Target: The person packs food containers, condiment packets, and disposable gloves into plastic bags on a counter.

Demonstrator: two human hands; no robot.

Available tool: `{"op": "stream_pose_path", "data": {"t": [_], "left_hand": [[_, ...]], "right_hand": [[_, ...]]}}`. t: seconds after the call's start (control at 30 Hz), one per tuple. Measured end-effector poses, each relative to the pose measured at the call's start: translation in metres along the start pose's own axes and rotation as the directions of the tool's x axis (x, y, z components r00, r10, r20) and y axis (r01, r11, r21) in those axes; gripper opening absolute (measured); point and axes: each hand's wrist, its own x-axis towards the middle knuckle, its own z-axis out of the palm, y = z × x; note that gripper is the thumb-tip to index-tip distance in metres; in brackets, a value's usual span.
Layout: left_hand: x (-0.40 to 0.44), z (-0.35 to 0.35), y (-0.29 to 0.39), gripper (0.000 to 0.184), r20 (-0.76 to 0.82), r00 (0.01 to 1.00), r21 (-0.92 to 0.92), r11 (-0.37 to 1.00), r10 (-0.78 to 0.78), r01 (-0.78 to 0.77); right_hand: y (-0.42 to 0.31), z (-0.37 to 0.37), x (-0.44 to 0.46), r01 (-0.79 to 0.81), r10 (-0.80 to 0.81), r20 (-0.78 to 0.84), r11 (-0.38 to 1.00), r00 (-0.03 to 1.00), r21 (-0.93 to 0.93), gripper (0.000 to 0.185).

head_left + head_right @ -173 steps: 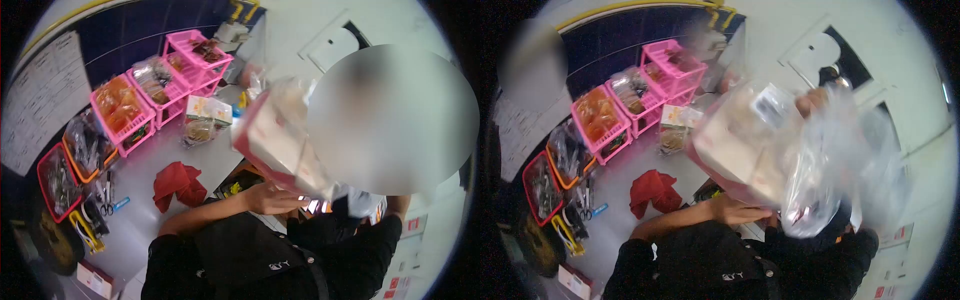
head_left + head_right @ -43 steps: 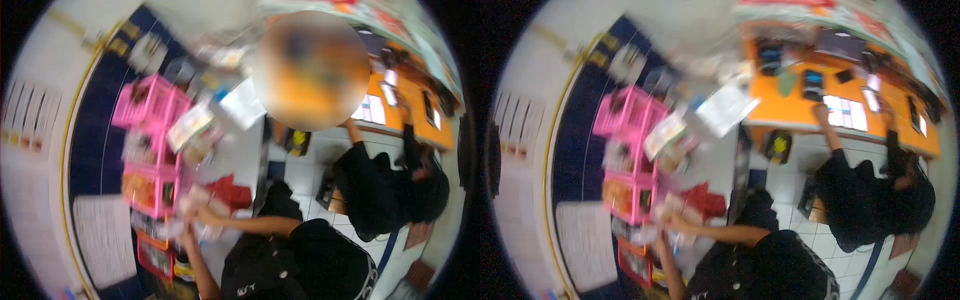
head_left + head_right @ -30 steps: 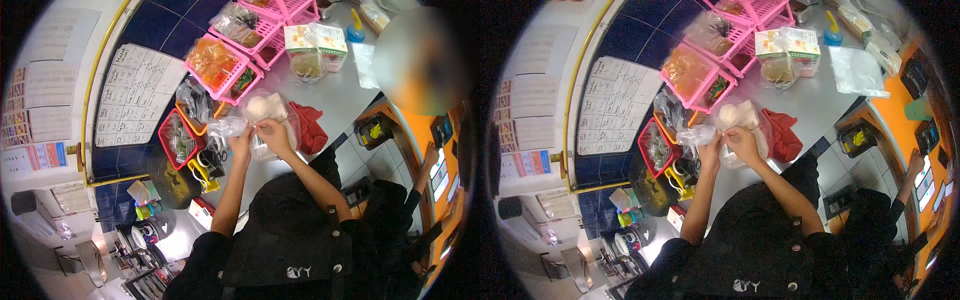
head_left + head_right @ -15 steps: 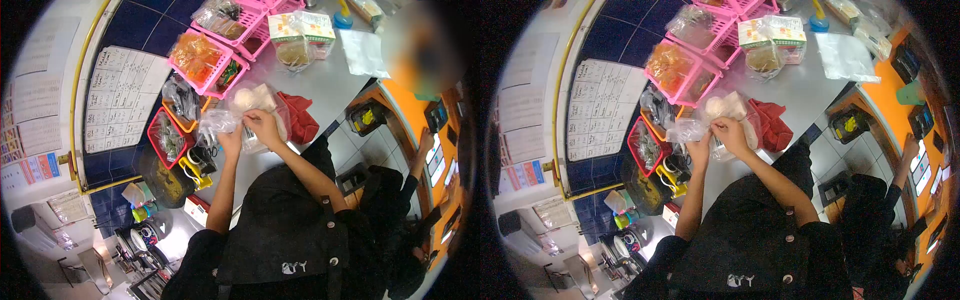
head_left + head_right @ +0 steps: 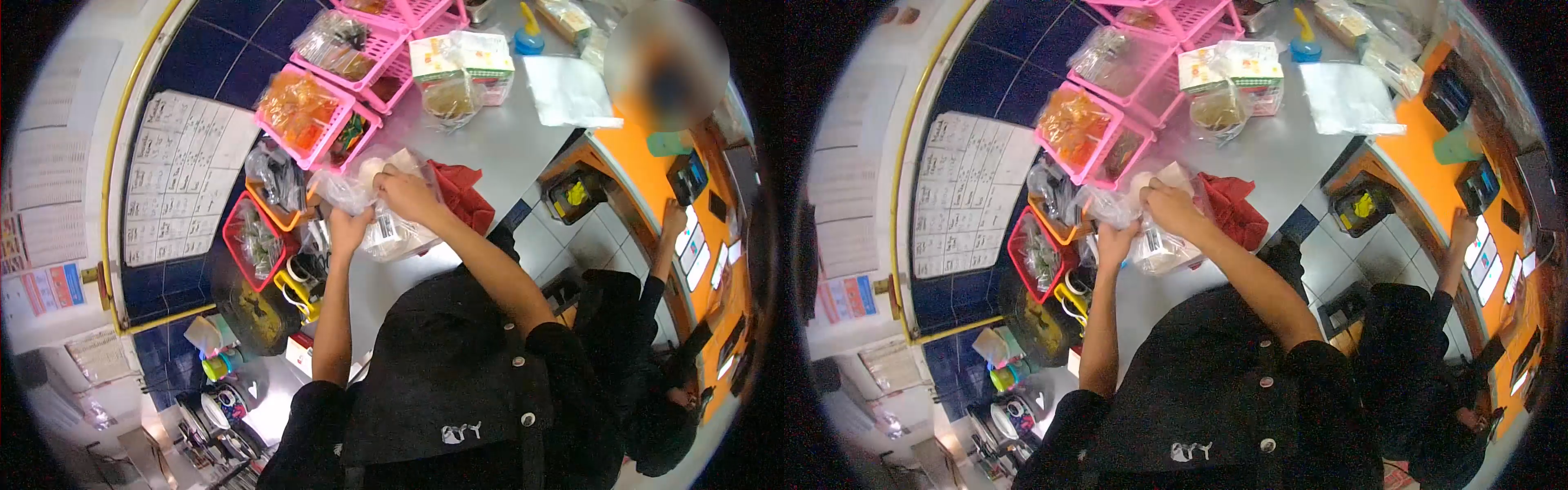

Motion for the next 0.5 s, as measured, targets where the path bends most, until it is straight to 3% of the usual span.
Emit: {"op": "stream_pose_path", "data": {"t": [0.1, 0.13, 0.27, 0.33, 0.37, 0.4, 0.43, 0.5], "left_hand": [[0.001, 0.005, 0.014, 0.015, 0.052, 0.999, -0.330, 0.944, -0.011, 0.028], [0.003, 0.008, 0.010, 0.015, 0.051, 0.998, -0.335, 0.941, -0.028, 0.043], [0.001, -0.001, 0.010, 0.020, 0.160, 0.979, -0.330, 0.928, -0.128, 0.175], [0.000, -0.003, 0.017, 0.025, 0.140, 0.990, -0.249, 0.968, 0.005, 0.030], [-0.006, -0.001, 0.026, 0.027, 0.025, 0.989, -0.247, 0.960, 0.143, -0.133], [-0.013, 0.002, 0.022, 0.027, 0.017, 0.992, -0.247, 0.962, 0.123, -0.115], [-0.013, 0.004, 0.018, 0.027, -0.012, 0.994, -0.200, 0.974, 0.105, -0.106], [-0.016, 0.012, 0.027, 0.024, -0.083, 0.996, -0.111, 0.993, 0.037, -0.047]], "right_hand": [[0.012, 0.010, 0.010, 0.045, -0.047, -0.018, 0.994, 0.999, -0.103, 0.011], [0.006, 0.008, 0.011, 0.068, -0.076, -0.040, 0.983, 0.996, -0.169, 0.010], [-0.009, 0.009, 0.008, 0.020, -0.030, -0.070, 0.990, 0.997, -0.138, 0.011], [-0.011, 0.009, 0.010, 0.025, -0.024, 0.012, 0.991, 1.000, -0.129, 0.015], [-0.005, 0.008, 0.009, 0.205, -0.211, -0.033, 0.971, 0.977, -0.122, 0.014], [0.000, 0.009, 0.004, 0.372, -0.381, -0.078, 0.922, 0.921, -0.113, 0.013], [-0.005, -0.010, 0.005, 0.391, -0.375, 0.121, 0.906, 0.919, -0.161, 0.015], [-0.007, -0.015, 0.012, 0.469, -0.420, 0.224, 0.846, 0.880, -0.253, 0.016]]}}
